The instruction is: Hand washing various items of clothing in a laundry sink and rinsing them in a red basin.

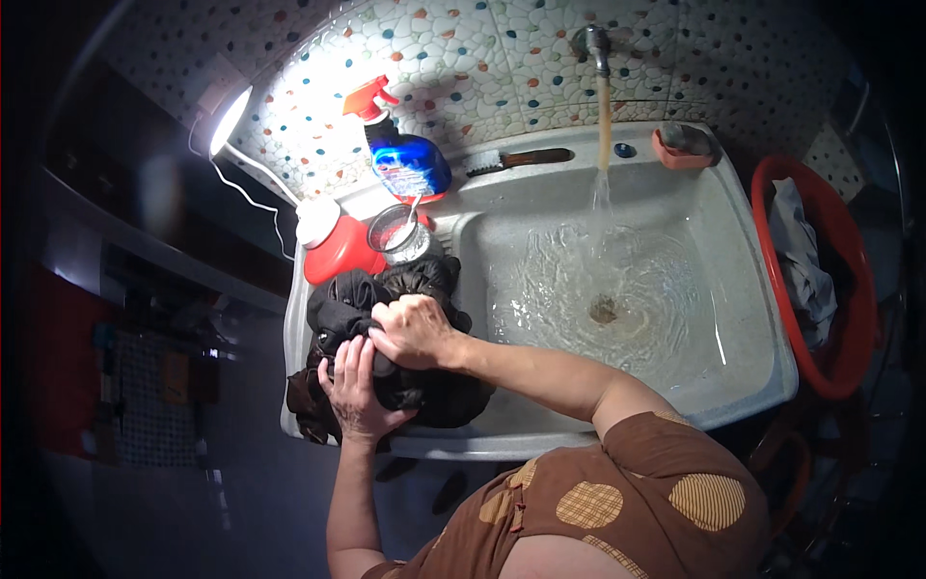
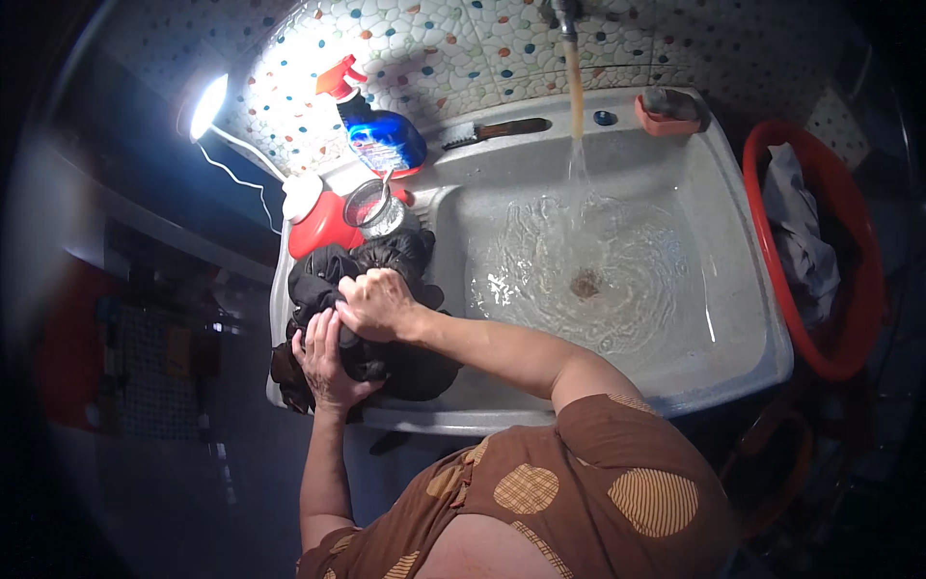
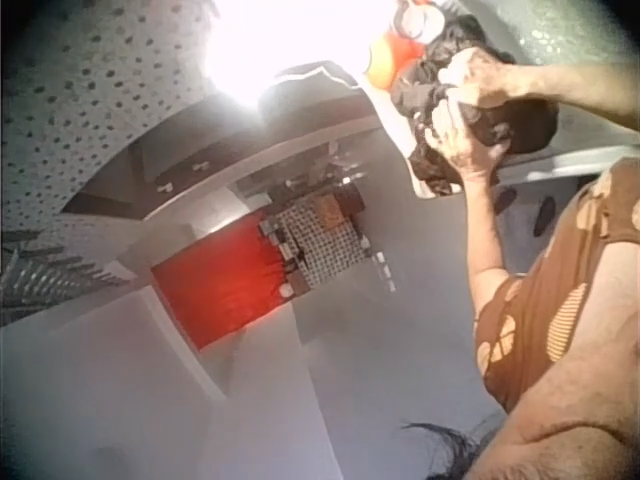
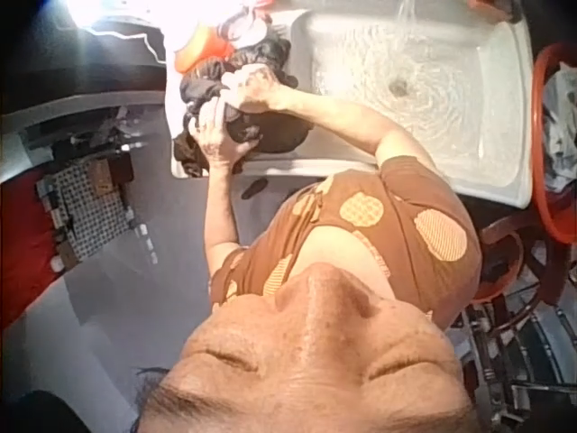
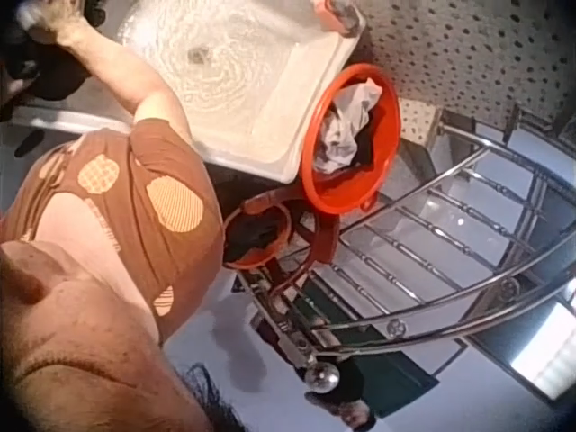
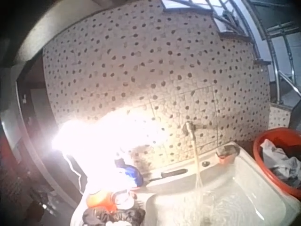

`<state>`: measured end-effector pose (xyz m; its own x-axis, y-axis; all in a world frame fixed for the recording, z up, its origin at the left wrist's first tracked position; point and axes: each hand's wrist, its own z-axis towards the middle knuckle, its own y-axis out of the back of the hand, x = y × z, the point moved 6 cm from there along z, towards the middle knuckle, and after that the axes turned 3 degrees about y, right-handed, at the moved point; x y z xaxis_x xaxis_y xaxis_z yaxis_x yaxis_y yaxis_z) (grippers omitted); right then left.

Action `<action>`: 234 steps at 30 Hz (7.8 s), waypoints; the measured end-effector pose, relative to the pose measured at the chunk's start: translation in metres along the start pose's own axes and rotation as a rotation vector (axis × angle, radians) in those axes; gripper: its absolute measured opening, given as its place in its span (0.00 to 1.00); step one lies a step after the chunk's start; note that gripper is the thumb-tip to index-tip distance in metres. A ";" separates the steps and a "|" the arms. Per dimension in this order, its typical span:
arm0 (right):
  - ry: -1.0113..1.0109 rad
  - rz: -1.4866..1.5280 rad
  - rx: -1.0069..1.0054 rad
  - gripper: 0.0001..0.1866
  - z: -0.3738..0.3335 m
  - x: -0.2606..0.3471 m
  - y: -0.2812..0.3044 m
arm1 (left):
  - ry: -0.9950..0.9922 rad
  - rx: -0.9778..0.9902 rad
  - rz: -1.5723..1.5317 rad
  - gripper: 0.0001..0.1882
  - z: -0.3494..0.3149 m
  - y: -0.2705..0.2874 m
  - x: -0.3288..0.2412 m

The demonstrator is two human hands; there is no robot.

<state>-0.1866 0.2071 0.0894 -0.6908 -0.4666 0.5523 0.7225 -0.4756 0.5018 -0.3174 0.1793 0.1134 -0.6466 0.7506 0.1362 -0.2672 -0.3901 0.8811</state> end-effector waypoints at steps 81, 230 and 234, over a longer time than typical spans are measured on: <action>-0.633 0.494 0.557 0.67 -0.127 -0.064 0.055 | 0.484 0.116 -0.187 0.52 -0.045 0.009 0.068; -1.399 -0.766 -0.338 0.27 -0.360 -0.209 0.627 | 0.447 0.880 -0.936 0.18 0.043 -0.238 -0.156; -1.220 -0.742 -0.644 0.31 -0.312 -0.150 0.661 | 0.348 0.853 -1.011 0.16 0.052 -0.226 -0.165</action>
<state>0.3851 -0.2698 0.1307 -0.2036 0.7181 0.6655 -0.1093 -0.6921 0.7135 -0.1125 0.1714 -0.0849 -0.6127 0.2883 -0.7358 -0.2888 0.7850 0.5481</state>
